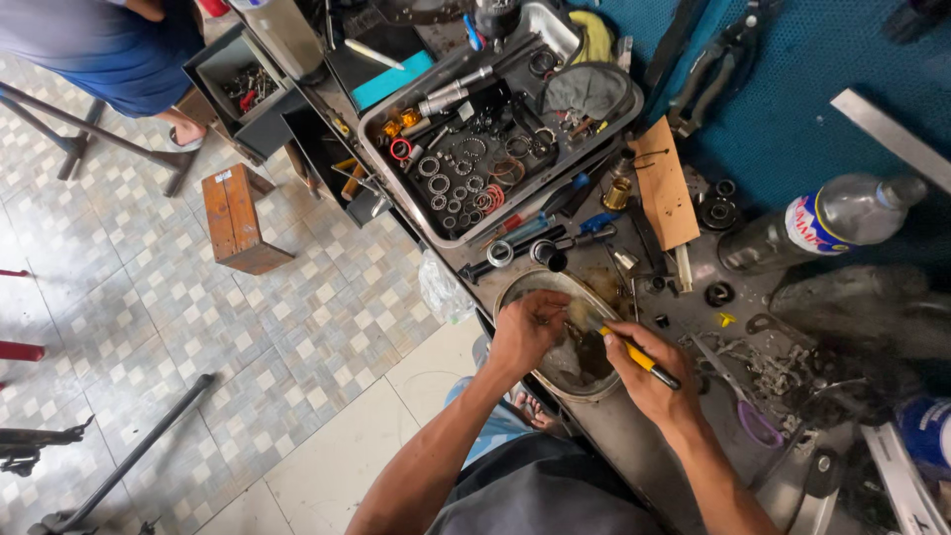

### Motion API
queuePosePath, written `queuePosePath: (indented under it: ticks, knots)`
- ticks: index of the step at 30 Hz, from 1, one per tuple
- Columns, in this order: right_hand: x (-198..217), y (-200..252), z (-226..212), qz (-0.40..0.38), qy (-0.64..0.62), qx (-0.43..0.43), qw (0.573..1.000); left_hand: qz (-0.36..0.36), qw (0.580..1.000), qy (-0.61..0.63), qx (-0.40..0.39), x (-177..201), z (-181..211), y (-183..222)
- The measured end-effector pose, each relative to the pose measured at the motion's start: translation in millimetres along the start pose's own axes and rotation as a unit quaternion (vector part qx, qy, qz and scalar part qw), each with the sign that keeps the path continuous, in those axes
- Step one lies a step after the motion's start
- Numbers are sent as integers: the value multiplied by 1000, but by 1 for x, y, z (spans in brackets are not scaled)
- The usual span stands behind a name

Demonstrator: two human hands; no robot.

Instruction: The person cleans and maintains small bicycle components using a brush and a cleaning solution in a tray.

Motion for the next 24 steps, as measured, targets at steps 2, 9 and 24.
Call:
queuePosePath:
  ticks: [2,9,24]
  knots:
    - [6,1,0,18,53,-3,998,-4,998,-14,-54,1,17,-1]
    - [21,16,2,47,48,7,998,-40,933,-192,-301,-9,119,28]
    - [17,22,17,56,29,-7,998,166,934,-297,-110,120,58,-217]
Point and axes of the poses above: each hand's wrist, its own y-axis away from the middle knuckle, its own x-axis out of the back of the hand, z = x × y, the point moved 10 cm from there along -y, towards the middle knuckle, and after that the axes turned 11 degrees about y, right-handed, at the moved point
